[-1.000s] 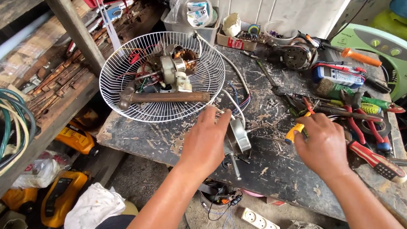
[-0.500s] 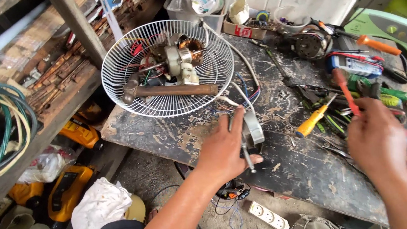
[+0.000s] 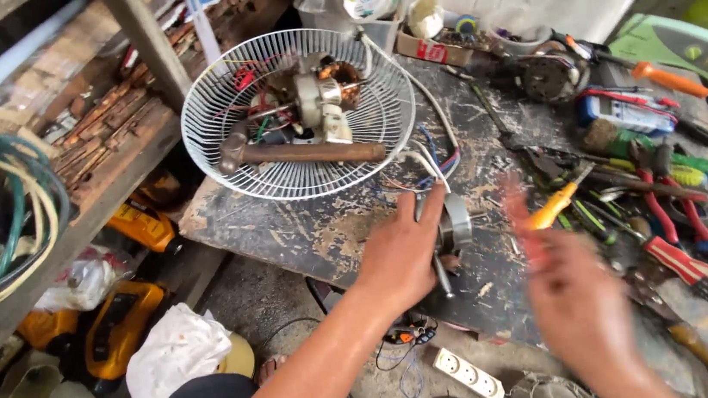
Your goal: Disassembling and repairing a fan motor housing using a screwdriver and hammer on a workbench.
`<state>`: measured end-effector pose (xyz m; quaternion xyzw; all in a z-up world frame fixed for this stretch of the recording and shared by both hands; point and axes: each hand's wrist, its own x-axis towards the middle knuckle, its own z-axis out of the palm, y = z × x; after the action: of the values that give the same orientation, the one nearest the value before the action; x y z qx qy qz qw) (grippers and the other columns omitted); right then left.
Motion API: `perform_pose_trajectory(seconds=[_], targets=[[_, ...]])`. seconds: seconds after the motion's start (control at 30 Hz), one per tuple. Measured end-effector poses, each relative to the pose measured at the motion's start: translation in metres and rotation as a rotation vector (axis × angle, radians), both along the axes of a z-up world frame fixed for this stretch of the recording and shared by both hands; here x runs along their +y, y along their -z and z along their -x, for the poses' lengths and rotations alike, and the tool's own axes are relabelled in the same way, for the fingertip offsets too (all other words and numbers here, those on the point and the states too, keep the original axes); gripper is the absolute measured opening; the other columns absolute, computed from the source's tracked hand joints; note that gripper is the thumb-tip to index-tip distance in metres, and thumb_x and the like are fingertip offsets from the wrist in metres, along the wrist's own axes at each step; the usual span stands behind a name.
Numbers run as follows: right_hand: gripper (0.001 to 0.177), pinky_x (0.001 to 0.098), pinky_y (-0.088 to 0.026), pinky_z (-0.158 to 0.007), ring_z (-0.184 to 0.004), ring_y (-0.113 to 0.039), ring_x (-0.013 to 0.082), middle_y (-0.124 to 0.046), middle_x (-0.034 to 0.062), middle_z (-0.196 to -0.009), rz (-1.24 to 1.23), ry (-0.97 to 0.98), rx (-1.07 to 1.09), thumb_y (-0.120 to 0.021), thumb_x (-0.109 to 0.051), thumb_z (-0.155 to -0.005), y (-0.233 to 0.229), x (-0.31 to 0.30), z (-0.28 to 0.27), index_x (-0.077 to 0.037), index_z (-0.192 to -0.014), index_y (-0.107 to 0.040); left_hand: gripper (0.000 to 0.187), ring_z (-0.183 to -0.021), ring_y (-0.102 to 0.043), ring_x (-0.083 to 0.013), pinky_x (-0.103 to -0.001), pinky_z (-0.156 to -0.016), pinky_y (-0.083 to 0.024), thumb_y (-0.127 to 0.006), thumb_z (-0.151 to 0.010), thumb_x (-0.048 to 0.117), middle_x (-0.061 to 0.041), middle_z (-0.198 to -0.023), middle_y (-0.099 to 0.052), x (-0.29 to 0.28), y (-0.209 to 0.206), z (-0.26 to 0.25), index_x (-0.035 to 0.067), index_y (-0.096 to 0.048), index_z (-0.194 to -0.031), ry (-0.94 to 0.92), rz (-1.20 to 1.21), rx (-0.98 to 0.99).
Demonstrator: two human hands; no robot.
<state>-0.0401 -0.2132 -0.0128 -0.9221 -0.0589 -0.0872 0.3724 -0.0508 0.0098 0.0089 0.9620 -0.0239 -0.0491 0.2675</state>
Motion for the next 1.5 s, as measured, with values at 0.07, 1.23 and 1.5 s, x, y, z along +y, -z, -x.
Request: perform_pose_trajectory(seconds=[0.07,1.23,1.5], targets=[[0.046,0.0499,-0.051,-0.071,-0.073,-0.074,0.0374,-0.076,0.0023,-0.081,0.433,-0.285,0.24,-0.058,-0.021,-0.088,0.04,-0.001,-0.008,-0.025,-0.133,-0.049,0.087,-0.073,-0.065,-0.0417,-0.049,-0.057,-0.055,-0.071,-0.085,0.0,-0.028,-0.149,-0.033,0.001,0.002,-0.007,0.016,-0.026,-0.158,0.039,-0.031,-0.071],[0.041,0.0581,-0.055,-0.075,-0.099,-0.071,0.0471,-0.075,0.0186,-0.116,0.511,0.219,-0.23,-0.055,-0.02,-0.093,0.035,-0.114,-0.106,-0.019,-0.132,-0.071,0.066,-0.15,-0.029,-0.0281,-0.054,-0.119,-0.028,-0.038,-0.096,0.024,-0.006,-0.167,-0.027,0.012,-0.044,-0.004,0.017,-0.026,-0.161,-0.046,0.218,0.192],[0.038,0.0524,-0.06,-0.065,-0.092,-0.077,0.0405,-0.076,0.0142,-0.121,0.742,0.332,-0.065,-0.054,-0.027,-0.097,0.038,-0.111,-0.128,-0.023,-0.129,-0.074,0.087,-0.111,-0.06,-0.0433,-0.052,-0.086,-0.057,-0.084,-0.083,0.034,-0.023,-0.15,-0.035,0.0,-0.016,-0.017,0.016,-0.036,-0.153,-0.021,0.018,0.064]])
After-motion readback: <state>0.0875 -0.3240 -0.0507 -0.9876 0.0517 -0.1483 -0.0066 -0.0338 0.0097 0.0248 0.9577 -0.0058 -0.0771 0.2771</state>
